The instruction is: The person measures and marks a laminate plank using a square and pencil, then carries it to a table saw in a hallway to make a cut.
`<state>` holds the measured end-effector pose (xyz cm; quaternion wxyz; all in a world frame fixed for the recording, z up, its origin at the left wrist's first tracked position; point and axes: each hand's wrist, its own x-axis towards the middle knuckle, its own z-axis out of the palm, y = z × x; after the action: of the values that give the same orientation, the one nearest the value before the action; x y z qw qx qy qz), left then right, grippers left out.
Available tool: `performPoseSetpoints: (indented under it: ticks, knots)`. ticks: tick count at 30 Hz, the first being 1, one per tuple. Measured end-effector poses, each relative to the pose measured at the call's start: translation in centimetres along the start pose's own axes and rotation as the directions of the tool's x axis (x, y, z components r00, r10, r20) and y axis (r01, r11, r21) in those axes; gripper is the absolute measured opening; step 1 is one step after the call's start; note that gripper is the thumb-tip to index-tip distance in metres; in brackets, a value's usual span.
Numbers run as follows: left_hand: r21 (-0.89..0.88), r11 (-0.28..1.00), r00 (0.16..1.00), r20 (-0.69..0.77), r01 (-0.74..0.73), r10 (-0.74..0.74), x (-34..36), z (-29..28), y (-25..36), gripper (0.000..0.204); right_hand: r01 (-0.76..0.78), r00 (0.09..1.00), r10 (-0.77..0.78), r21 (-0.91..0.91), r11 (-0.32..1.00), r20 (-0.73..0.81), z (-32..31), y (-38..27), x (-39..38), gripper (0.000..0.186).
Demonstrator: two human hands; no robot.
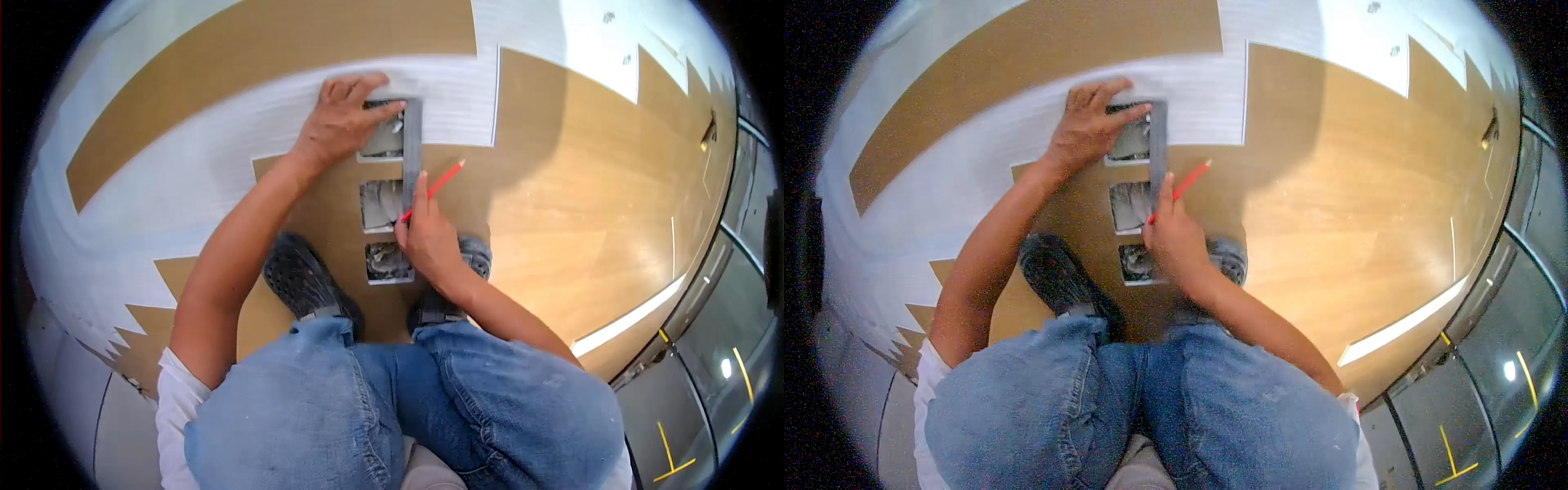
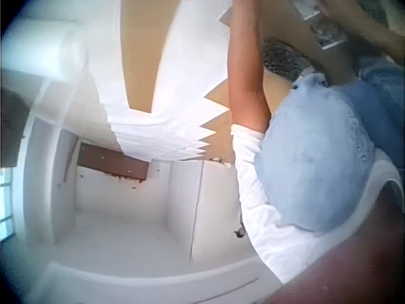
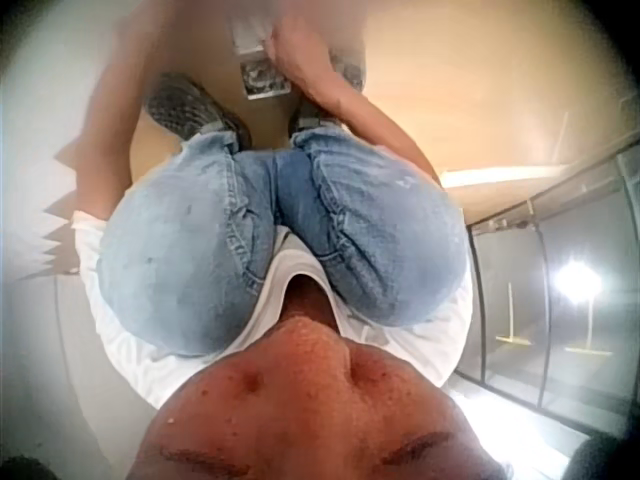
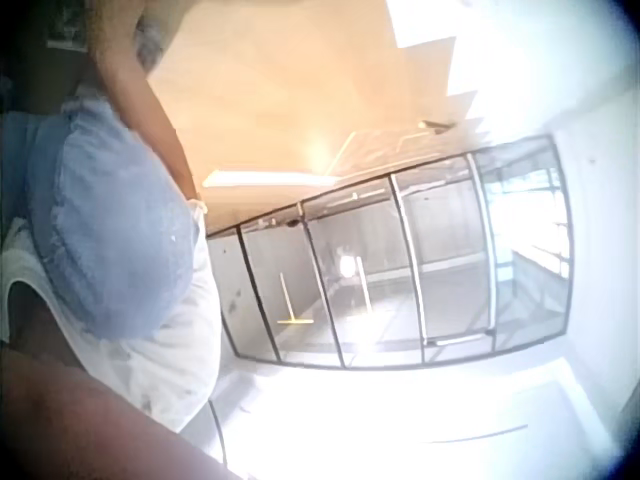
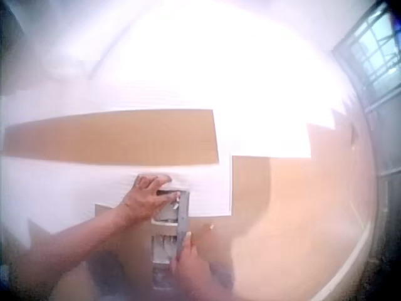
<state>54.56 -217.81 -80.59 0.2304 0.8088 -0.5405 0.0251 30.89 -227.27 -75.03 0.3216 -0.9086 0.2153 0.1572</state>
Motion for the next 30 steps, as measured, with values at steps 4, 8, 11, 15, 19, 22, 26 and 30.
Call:
performPoseSetpoints:
  ticks: [4, 8, 11, 15, 19, 22, 26, 30]
  knots:
    - [-0.059, 0.998, 0.999, 0.038, -0.003, 0.006, -0.4, -0.2, 0.3, 0.047, -0.111, 0.991, 0.108, 0.037, 0.993, 0.082, -0.7, -0.8, -0.1, 0.087]
    - [-0.079, 0.997, 0.999, -0.043, -0.015, 0.012, -0.1, -1.1, 0.5, 0.039, -0.105, 0.994, 0.104, 0.011, 0.994, 0.046, -0.6, -0.7, -0.2, 0.084]
    - [-0.104, 0.995, 0.998, -0.063, 0.008, -0.015, -0.3, -0.8, 0.1, 0.041, -0.070, 0.997, 0.070, 0.006, 0.998, -0.016, -0.8, -0.8, -1.0, 0.084]
    - [-0.235, 0.968, 0.979, -0.161, 0.083, -0.123, 0.0, -1.8, -0.5, 0.041, -0.065, 0.997, 0.068, 0.088, 0.994, -0.039, -1.9, -1.3, -0.1, 0.081]
    - [-0.186, 0.978, 0.987, -0.114, 0.093, -0.116, 0.1, -2.4, -2.3, 0.042, -0.016, 0.997, 0.029, 0.162, 0.987, -0.074, -4.0, -3.3, 1.4, 0.077]
    - [-0.101, 0.994, 0.995, -0.089, 0.031, -0.040, 0.5, -2.4, -3.5, 0.036, -0.053, 0.999, 0.052, 0.177, 0.983, 0.015, -4.5, -3.9, 0.4, 0.076]
    - [-0.094, 0.996, 0.996, -0.092, -0.007, -0.002, 0.5, -1.9, -3.9, 0.031, 0.023, 0.983, -0.036, 0.073, 0.997, 0.180, -4.4, -2.8, -3.3, 0.077]
    - [-0.089, 0.996, 0.996, -0.091, 0.013, -0.021, 0.2, -1.8, -3.9, 0.031, 0.180, 0.982, -0.178, 0.026, 0.983, -0.070, -4.0, -1.2, -1.0, 0.077]
